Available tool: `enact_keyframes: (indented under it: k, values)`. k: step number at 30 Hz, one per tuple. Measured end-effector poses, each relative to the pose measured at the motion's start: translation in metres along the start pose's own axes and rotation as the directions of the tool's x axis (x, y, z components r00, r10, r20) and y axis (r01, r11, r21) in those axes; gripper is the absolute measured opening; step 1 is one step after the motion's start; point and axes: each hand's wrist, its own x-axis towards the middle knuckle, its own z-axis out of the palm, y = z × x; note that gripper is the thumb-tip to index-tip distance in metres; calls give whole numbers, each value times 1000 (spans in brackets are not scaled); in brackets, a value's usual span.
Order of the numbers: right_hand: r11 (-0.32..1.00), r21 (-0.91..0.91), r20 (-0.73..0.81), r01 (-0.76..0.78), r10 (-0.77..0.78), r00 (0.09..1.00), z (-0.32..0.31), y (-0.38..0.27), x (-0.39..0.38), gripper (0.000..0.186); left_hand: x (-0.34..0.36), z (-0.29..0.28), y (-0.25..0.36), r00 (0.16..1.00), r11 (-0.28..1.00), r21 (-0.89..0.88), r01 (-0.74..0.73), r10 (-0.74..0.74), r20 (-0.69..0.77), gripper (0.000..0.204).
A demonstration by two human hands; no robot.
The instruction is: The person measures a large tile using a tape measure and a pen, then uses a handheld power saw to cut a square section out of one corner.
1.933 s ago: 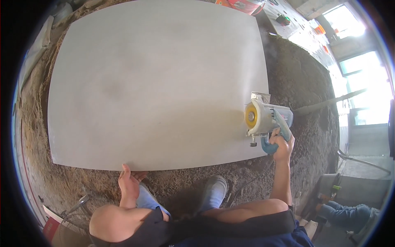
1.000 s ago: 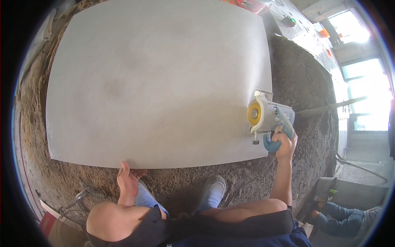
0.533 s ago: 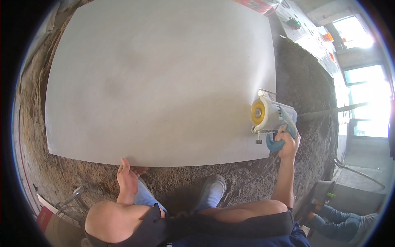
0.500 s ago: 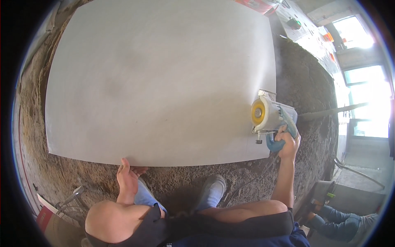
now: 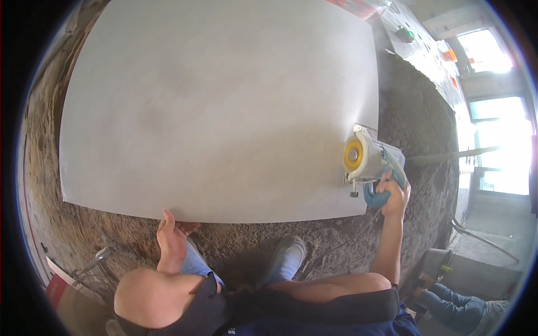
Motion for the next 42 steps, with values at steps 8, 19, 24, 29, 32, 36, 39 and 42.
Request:
enact_keyframes:
  k: [8,19,24,29,32,36,39,42]
  values:
    - [999,-19,0,-36,36,999,-3,-1,1,14,1,2,1,999,1000,-17,15,-15,-40,48]
    - [995,-43,2,-94,94,996,-8,-5,2,15,0,10,3,995,1000,14,7,-6,-98,49]
    - [995,-56,-5,-88,87,996,-9,-9,5,15,-1,12,5,997,1000,-12,19,-20,-79,50]
    - [991,-73,-21,-108,107,994,-11,-9,6,16,-2,15,6,996,1000,15,-8,9,-84,51]
    - [992,-74,-24,-106,105,994,-13,-7,7,16,-2,15,6,995,1000,-13,0,-1,-95,50]
    - [983,-143,8,-112,114,993,-20,-6,9,19,-1,15,5,996,1000,-20,3,-5,-86,48]
    - [985,-132,10,-110,113,994,-16,-9,7,19,-3,19,8,995,1000,-19,10,-12,-100,47]
    - [989,-97,-28,-112,110,994,-13,-10,7,17,-2,19,8,993,1000,-18,20,-22,-115,46]
